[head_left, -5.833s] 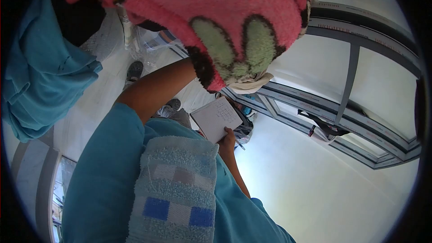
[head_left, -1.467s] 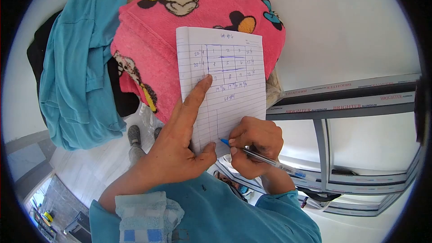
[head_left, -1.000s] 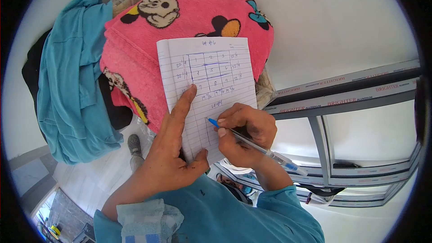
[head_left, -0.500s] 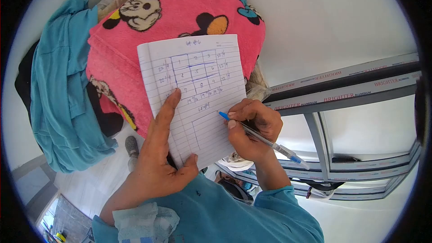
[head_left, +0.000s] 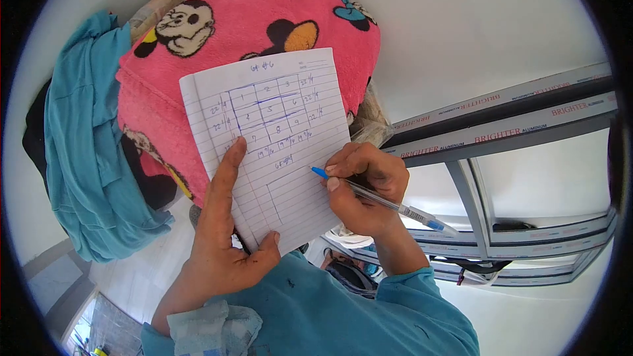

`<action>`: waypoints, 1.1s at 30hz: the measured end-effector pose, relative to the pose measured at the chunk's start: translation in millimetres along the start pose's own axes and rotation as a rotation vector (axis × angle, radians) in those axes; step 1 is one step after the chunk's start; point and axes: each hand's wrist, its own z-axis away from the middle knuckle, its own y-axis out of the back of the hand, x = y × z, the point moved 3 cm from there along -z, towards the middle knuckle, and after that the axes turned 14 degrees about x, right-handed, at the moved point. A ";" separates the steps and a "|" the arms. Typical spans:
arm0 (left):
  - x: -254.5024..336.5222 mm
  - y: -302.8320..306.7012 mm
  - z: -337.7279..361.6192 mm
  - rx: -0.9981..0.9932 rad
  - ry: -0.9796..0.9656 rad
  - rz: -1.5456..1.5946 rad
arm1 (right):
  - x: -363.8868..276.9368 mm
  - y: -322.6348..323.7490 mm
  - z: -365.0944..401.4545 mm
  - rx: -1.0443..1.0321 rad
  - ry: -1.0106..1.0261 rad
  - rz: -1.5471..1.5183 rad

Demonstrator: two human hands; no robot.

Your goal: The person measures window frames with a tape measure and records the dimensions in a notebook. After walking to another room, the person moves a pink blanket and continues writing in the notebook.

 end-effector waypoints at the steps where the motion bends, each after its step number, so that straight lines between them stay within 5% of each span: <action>1: -0.7 0.3 0.3 -0.003 -0.015 -0.026 | -3.6 -1.2 0.5 -0.025 -0.020 0.008; 15: -0.8 -1.3 1.1 -0.006 0.092 0.063 | 0.6 2.3 -2.1 -0.038 -0.022 -0.013; 33: -2.6 0.2 0.8 0.021 -0.034 0.030 | -4.1 13.4 14.9 -0.144 0.079 -0.030</action>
